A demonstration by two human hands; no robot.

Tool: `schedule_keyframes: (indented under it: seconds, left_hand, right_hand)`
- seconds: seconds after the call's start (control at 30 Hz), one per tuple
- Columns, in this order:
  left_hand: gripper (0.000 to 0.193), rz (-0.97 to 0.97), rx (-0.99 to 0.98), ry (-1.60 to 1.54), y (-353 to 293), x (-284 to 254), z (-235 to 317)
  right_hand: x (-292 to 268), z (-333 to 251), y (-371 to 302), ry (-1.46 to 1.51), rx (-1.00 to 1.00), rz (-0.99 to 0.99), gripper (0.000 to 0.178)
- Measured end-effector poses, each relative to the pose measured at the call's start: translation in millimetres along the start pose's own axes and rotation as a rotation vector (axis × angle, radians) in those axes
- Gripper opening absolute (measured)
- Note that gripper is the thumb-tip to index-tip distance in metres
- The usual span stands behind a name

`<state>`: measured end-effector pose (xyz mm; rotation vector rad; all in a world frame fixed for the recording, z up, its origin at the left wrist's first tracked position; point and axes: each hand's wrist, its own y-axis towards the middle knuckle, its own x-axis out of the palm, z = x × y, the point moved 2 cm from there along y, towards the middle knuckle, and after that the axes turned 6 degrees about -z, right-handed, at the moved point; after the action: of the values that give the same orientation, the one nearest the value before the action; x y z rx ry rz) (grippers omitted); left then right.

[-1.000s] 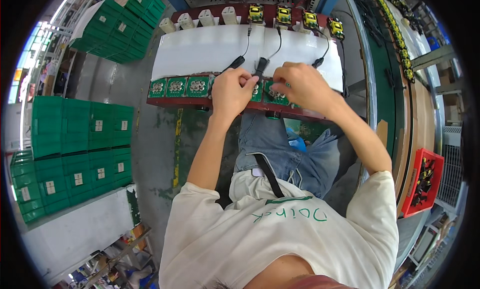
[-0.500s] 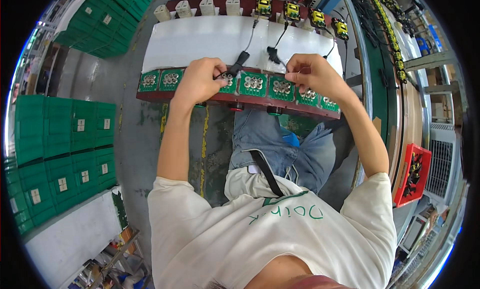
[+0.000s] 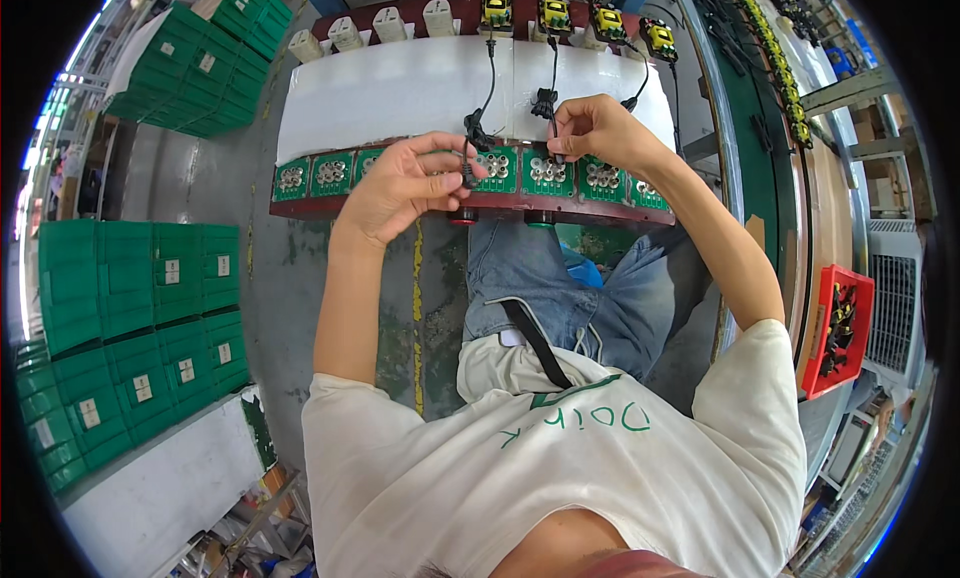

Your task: Assembling and testing electronic components on a production line station.

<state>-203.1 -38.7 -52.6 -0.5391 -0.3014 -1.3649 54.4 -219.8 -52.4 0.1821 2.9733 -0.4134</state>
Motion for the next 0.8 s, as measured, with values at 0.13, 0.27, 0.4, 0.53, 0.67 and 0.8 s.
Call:
schedule_keyframes:
  seconds: [0.13, 0.27, 0.4, 0.53, 0.67, 0.8]
  left_hand:
    - [0.035, 0.003, 0.055, -0.152, -2.2, 6.4, -11.2]
    - [0.034, 0.215, 0.111, -0.011, 10.6, 8.8, -10.1]
    - [0.031, 0.249, 0.077, 0.236, 30.3, 12.9, -3.9]
    - [0.030, 0.258, 0.001, 0.440, 45.8, 11.7, 4.9]
    - [0.030, 0.248, -0.078, 0.565, 51.7, 12.4, 12.8]
    - [0.030, 0.237, -0.123, 0.575, 54.7, 11.1, 18.5]
  right_hand:
    - [0.3, -1.2, 0.1, 0.073, -0.015, 0.020, 0.008]
    - [-0.7, 3.4, 4.0, -0.005, -0.047, 0.002, 0.007]
    - [6.1, 3.4, 3.2, -0.083, -0.078, -0.033, 0.009]
    - [11.1, -1.1, -0.3, -0.005, -0.117, 0.020, 0.009]
    - [8.2, 2.1, 2.7, 0.007, -0.120, 0.024, 0.009]
    - [6.1, 4.0, 4.1, 0.057, -0.074, 0.010, 0.010]
